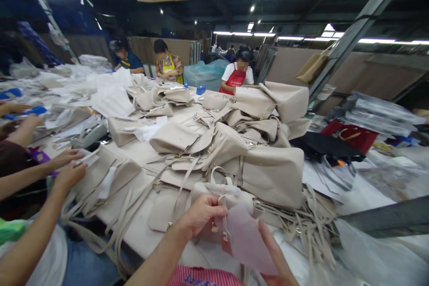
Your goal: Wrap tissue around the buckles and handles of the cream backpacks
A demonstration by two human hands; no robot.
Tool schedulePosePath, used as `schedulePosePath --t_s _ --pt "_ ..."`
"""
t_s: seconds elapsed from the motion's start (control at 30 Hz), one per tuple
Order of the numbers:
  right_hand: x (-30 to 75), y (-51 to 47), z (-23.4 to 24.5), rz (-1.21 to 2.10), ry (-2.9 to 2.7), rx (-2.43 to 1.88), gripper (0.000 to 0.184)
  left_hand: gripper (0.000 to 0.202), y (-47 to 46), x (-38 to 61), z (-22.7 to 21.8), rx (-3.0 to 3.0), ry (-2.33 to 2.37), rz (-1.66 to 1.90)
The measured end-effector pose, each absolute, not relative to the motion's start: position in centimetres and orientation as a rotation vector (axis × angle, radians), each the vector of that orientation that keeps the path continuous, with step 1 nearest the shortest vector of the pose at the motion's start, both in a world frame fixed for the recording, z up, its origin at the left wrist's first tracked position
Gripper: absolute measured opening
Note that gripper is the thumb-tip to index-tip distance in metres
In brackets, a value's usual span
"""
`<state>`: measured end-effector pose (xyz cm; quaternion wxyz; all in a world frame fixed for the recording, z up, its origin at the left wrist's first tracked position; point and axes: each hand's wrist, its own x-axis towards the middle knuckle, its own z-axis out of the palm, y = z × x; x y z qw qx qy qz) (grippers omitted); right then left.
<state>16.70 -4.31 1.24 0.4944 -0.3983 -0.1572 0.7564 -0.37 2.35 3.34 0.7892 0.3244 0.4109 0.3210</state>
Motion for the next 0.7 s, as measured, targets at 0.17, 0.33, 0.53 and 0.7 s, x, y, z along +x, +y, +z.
schedulePosePath --t_s 0.17,0.33,0.53,0.7 --pt "17.4 -3.2 3.5 1.896 -0.759 -1.063 0.048 0.025 2.6 -0.5 3.4 0.711 0.882 0.693" --pt "16.2 -2.2 2.4 1.824 -0.754 -1.188 0.039 0.028 2.3 -0.9 3.6 0.636 0.819 0.735" --pt "14.6 -2.5 1.2 1.872 -0.643 -1.177 0.037 0.033 2.1 -1.6 4.7 0.622 0.895 0.793" --pt "14.0 -2.6 1.1 1.946 -0.533 -1.164 0.043 0.031 2.0 -1.5 5.4 0.699 0.957 0.866"
